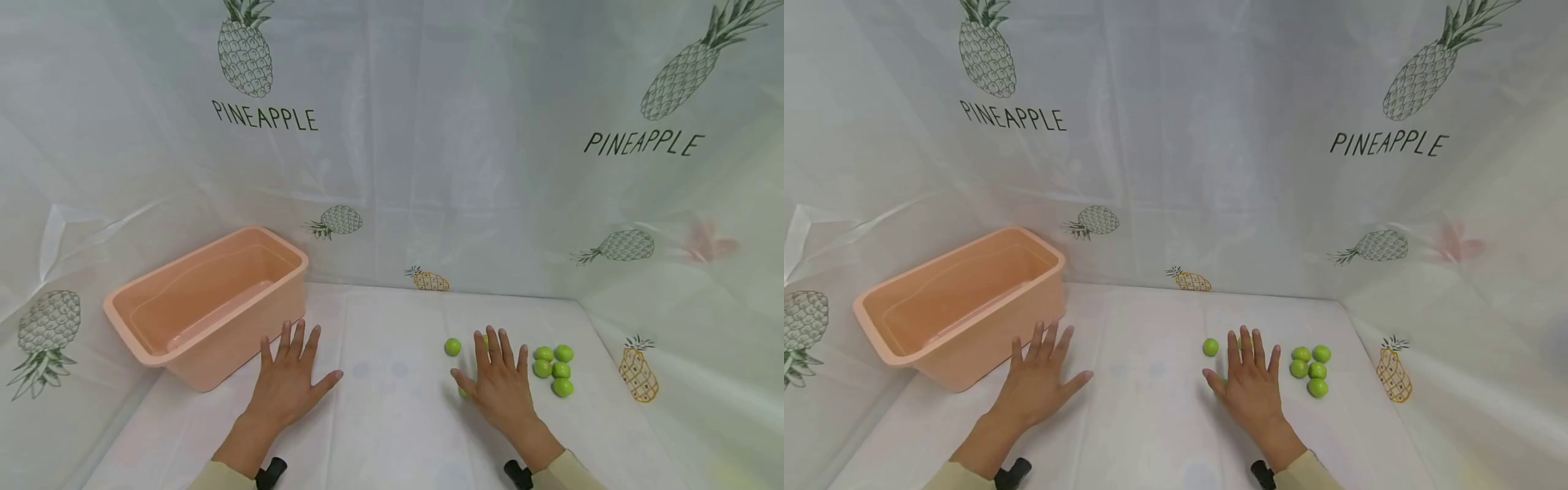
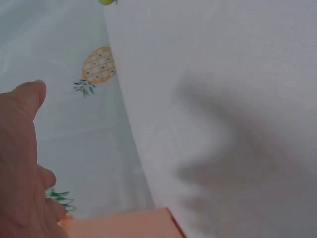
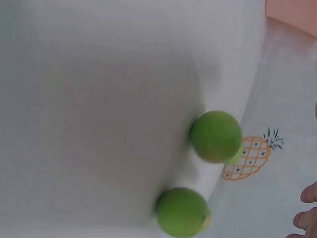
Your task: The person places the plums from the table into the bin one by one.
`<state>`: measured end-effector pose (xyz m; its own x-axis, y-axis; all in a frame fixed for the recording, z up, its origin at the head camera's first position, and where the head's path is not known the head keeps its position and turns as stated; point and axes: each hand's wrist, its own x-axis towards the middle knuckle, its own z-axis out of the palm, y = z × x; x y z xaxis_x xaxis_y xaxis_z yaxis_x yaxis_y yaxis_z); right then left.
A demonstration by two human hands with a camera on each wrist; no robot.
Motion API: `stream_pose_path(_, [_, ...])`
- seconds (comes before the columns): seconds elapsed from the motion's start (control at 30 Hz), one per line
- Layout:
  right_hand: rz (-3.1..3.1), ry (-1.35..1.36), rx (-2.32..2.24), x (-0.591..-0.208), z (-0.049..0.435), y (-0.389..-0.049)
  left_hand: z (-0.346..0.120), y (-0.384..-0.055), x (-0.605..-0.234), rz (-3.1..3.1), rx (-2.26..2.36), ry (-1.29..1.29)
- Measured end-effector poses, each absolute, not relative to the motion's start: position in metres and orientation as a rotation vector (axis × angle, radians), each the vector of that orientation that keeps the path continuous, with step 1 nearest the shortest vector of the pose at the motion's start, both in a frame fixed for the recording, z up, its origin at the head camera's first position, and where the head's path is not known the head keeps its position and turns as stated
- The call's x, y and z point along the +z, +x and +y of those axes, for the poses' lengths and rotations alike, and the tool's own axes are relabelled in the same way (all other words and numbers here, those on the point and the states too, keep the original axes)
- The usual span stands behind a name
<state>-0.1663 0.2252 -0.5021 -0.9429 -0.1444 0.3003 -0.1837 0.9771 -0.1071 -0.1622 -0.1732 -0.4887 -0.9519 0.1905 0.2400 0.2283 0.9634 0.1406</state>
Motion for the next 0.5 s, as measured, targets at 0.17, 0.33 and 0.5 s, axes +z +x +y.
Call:
stream_pose_path(0.17, [-2.809,0.298,0.258,-0.495,0.205,-0.175,-0.183,-0.157,-0.467,-2.836,-0.282,-0.307])
stream_pose_path(0.33, [-2.786,0.385,0.311,-0.483,0.175,-0.185,-0.209,-0.152,-0.438,-2.804,-0.365,-0.233])
stream_pose_path(0.5, [-2.737,0.5,0.333,-0.469,0.141,-0.196,-0.249,-0.152,-0.414,-2.783,-0.402,-0.095])
